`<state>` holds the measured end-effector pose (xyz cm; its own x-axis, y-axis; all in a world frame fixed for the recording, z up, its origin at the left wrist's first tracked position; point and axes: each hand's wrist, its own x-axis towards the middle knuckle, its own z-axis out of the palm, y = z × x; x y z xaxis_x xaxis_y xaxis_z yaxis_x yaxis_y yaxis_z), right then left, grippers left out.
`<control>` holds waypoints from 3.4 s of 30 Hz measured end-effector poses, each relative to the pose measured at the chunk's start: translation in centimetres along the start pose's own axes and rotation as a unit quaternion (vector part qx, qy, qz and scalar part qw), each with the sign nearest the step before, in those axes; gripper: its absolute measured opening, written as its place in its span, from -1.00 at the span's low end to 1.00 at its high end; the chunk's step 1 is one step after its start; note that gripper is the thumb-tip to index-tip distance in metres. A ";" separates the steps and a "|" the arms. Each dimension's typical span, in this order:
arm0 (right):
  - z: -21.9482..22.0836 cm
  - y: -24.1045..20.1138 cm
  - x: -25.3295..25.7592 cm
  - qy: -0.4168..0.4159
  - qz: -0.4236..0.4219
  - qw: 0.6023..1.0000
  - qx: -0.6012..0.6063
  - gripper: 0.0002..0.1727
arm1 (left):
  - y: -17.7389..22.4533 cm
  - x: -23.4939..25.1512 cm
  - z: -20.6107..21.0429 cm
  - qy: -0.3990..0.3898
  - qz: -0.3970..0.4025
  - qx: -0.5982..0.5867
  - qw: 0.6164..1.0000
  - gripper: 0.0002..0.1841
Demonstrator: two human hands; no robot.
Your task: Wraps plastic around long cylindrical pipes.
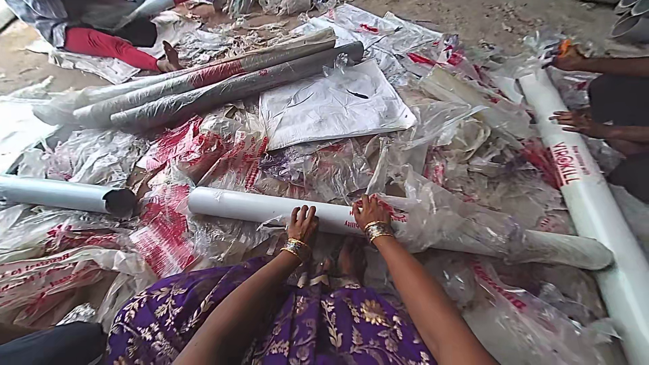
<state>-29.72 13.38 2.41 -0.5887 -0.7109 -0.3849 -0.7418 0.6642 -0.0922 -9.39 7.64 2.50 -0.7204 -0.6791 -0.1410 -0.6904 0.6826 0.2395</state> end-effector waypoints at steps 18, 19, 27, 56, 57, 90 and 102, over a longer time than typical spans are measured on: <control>0.2 0.7 0.5 0.019 -0.016 0.999 0.021 -0.34 | -1.6 -0.8 0.6 -0.104 0.025 -0.083 0.991 -0.65; 0.1 0.7 0.6 0.017 -0.014 1.000 0.020 -0.34 | -1.3 -0.9 0.6 -0.106 0.028 -0.069 0.992 -0.65; 0.3 0.7 0.6 0.019 -0.007 0.999 0.030 -0.36 | 1.6 0.4 -0.3 -0.129 -0.081 -0.037 0.988 -0.51; 0.5 0.9 0.6 0.027 -0.012 0.999 0.029 -0.43 | 3.5 0.9 1.0 -0.065 -0.084 -0.084 0.991 -0.68; 0.5 0.9 0.5 0.027 -0.012 0.999 0.030 -0.43 | 3.7 1.0 0.9 -0.074 -0.088 -0.084 0.990 -0.70; 0.9 1.2 0.0 0.035 -0.031 0.998 0.030 -0.47 | 3.3 0.9 0.8 -0.172 0.037 -0.127 0.976 -0.69; 1.0 1.0 -0.1 0.047 -0.030 0.998 0.023 -0.47 | 4.1 -1.0 1.5 -0.164 0.127 -0.077 0.975 -0.58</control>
<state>-30.10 14.37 1.41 -0.5731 -0.7665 -0.2899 -0.7619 0.6286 -0.1559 -11.61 11.59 2.18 -0.8672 -0.3530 -0.3512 -0.4863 0.7521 0.4449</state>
